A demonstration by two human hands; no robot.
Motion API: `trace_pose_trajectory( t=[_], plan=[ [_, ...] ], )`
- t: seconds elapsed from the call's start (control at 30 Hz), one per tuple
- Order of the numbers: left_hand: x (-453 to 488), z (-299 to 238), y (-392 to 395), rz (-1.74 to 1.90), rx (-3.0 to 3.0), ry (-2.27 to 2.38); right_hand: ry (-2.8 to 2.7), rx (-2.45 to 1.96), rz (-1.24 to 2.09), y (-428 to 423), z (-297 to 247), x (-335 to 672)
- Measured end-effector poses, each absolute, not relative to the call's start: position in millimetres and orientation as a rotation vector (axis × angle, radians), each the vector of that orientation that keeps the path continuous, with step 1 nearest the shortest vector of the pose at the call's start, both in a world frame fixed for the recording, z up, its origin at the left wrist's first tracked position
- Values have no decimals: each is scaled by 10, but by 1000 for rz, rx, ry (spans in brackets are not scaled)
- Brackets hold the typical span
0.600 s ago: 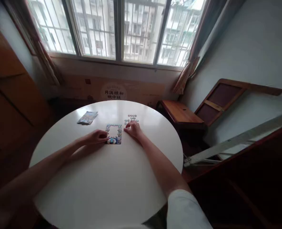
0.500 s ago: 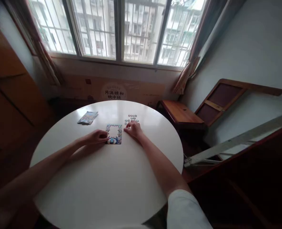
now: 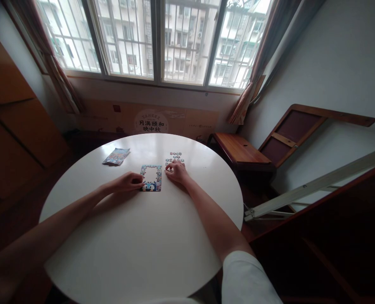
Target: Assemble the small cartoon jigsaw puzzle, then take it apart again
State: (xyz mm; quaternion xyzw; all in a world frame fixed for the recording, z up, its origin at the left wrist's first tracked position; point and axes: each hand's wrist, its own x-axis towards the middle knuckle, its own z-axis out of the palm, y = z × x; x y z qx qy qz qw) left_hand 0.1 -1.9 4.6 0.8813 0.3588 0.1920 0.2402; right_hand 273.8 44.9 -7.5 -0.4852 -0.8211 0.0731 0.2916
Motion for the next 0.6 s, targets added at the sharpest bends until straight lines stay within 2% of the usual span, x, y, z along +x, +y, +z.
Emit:
trace_pose_trajectory(
  t=[0.2,0.4,0.6],
  plan=[
    [5,85,-42,525,2404,973,-2117,-1259,332,438,-39,2725],
    [1,-2,5,559,2366,968,-1679,-986,946,484,77,2596],
    [0,-8,37,633,2171,946,-1485,-959,1390,206,201,2232]
  ],
)
